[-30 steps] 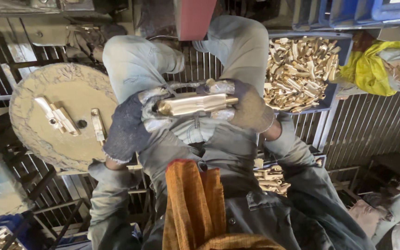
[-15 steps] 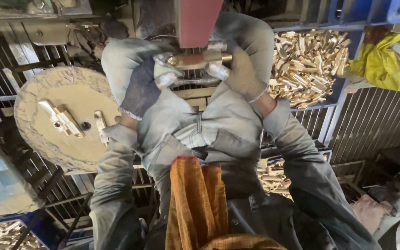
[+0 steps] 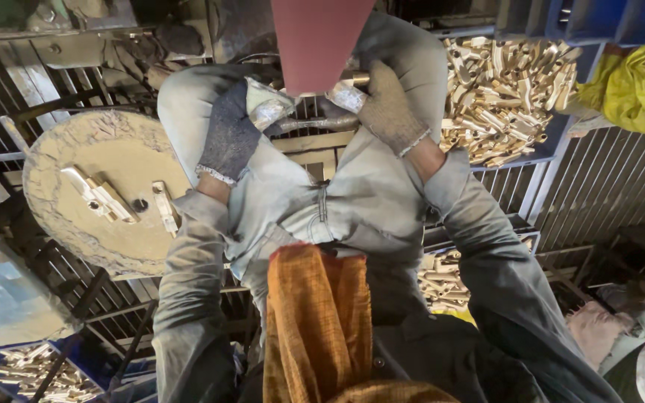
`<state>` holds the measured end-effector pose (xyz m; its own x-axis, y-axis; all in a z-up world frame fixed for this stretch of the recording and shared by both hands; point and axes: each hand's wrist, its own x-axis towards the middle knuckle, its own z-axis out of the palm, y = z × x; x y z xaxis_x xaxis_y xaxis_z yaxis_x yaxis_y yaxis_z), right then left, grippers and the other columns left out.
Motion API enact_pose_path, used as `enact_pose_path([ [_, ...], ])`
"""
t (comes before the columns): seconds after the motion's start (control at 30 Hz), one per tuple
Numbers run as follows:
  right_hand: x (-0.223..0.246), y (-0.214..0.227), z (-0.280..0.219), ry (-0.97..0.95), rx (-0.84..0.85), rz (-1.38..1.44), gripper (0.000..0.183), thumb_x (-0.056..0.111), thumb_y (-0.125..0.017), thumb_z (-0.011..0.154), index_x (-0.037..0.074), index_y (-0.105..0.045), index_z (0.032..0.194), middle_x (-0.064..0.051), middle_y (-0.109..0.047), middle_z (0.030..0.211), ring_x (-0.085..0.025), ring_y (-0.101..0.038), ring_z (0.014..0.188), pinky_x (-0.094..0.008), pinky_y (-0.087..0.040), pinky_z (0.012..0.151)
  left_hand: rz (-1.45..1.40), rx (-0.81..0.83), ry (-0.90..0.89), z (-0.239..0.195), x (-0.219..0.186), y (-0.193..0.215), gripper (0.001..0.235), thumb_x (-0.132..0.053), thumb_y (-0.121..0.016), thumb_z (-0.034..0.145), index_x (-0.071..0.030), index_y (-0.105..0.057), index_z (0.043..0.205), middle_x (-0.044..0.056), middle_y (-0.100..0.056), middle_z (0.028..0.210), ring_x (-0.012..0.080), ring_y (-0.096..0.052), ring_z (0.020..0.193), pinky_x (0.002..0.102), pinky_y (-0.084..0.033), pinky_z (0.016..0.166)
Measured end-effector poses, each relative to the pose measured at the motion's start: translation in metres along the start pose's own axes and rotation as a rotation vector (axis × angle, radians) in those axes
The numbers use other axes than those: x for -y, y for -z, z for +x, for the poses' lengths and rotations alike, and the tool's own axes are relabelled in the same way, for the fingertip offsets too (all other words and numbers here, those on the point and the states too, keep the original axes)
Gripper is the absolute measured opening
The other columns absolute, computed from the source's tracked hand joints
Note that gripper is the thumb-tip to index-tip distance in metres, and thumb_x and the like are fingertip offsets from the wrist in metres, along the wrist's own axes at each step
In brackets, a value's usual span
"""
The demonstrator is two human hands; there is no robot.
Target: The person holds small metal parts and presses them against a moving sanding belt or polishing wheel to smooth the surfaces. They handle the parts one at a time, rotating them to reach different sides.
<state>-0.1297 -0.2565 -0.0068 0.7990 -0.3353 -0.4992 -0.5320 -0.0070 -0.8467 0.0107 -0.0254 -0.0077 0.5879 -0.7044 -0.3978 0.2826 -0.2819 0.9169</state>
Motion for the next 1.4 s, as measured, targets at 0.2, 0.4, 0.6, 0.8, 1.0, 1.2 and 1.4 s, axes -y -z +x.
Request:
enact_pose_path([
  [0.2, 0.023, -0.002, 0.003, -0.18, 0.045, 0.352, 0.052, 0.03, -0.072, 0.095, -0.008, -0.049, 0.122, -0.018, -0.074, 0.106, -0.023, -0.08, 0.088, -0.036, -0.065, 0.074, 0.218, -0.051, -0.133, 0.005, 0.007, 0.001, 0.022, -0.015, -0.072, 0.101, 0.002, -0.069, 0.115, 0.01, -0.075, 0.103, 0.0195, -0.071, 0.092, 0.034, -0.058, 0.081],
  [0.4, 0.027, -0.002, 0.007, -0.175, 0.06, 0.338, 0.055, 0.025, -0.076, 0.096, -0.013, -0.049, 0.126, -0.018, -0.073, 0.107, -0.024, -0.079, 0.09, -0.038, -0.065, 0.077, -0.069, -0.006, 0.067, 0.009, 0.011, 0.0, 0.02, -0.014, -0.07, 0.1, 0.001, -0.072, 0.114, 0.007, -0.075, 0.102, 0.014, -0.07, 0.087, 0.03, -0.059, 0.072],
  [0.6, 0.025, -0.006, 0.011, -0.22, 0.018, 0.409, 0.061, 0.023, -0.073, 0.094, -0.01, -0.044, 0.137, -0.015, -0.071, 0.107, -0.023, -0.077, 0.084, -0.037, -0.066, 0.073, -0.148, -0.005, 0.036, 0.012, 0.021, 0.0, 0.023, -0.012, -0.069, 0.1, 0.002, -0.071, 0.118, 0.007, -0.075, 0.109, 0.0143, -0.069, 0.096, 0.031, -0.059, 0.084],
  [0.8, 0.023, 0.008, -0.057, 0.386, 0.096, 0.053, 0.061, 0.018, -0.076, 0.102, -0.008, -0.045, 0.147, -0.016, -0.067, 0.131, -0.027, -0.071, 0.113, -0.036, -0.059, 0.097, 0.3, 0.012, -0.281, -0.043, -0.023, 0.003, 0.04, -0.014, -0.078, 0.094, -0.003, -0.064, 0.13, 0.014, -0.073, 0.115, 0.0276, -0.071, 0.104, 0.037, -0.056, 0.091],
  [1.0, 0.053, 0.022, -0.112, 0.503, 0.178, -0.445, 0.056, 0.033, -0.088, 0.081, 0.003, -0.067, 0.124, -0.013, -0.075, 0.111, -0.025, -0.074, 0.097, -0.035, -0.059, 0.087, 0.447, -0.003, -0.446, -0.105, -0.075, 0.0, 0.043, -0.015, -0.077, 0.093, -0.012, -0.063, 0.134, 0.014, -0.07, 0.117, 0.029, -0.072, 0.105, 0.036, -0.057, 0.091],
  [1.2, 0.051, 0.024, -0.117, 0.437, 0.195, -0.354, 0.064, 0.03, -0.088, 0.08, 0.0, -0.061, 0.13, -0.012, -0.074, 0.114, -0.022, -0.074, 0.102, -0.033, -0.059, 0.091, 0.397, -0.011, -0.392, -0.11, -0.069, -0.001, 0.045, -0.015, -0.077, 0.094, -0.011, -0.063, 0.137, 0.014, -0.071, 0.121, 0.028, -0.073, 0.109, 0.037, -0.058, 0.094],
  [1.4, -0.001, 0.011, -0.087, 0.203, 0.173, -0.021, 0.054, 0.022, -0.077, 0.09, 0.001, -0.058, 0.136, -0.011, -0.069, 0.124, -0.019, -0.069, 0.109, -0.031, -0.059, 0.092, 0.305, 0.036, -0.249, -0.08, -0.025, -0.005, 0.046, -0.019, -0.078, 0.093, -0.002, -0.062, 0.134, 0.016, -0.072, 0.115, 0.0291, -0.071, 0.103, 0.038, -0.056, 0.091],
])
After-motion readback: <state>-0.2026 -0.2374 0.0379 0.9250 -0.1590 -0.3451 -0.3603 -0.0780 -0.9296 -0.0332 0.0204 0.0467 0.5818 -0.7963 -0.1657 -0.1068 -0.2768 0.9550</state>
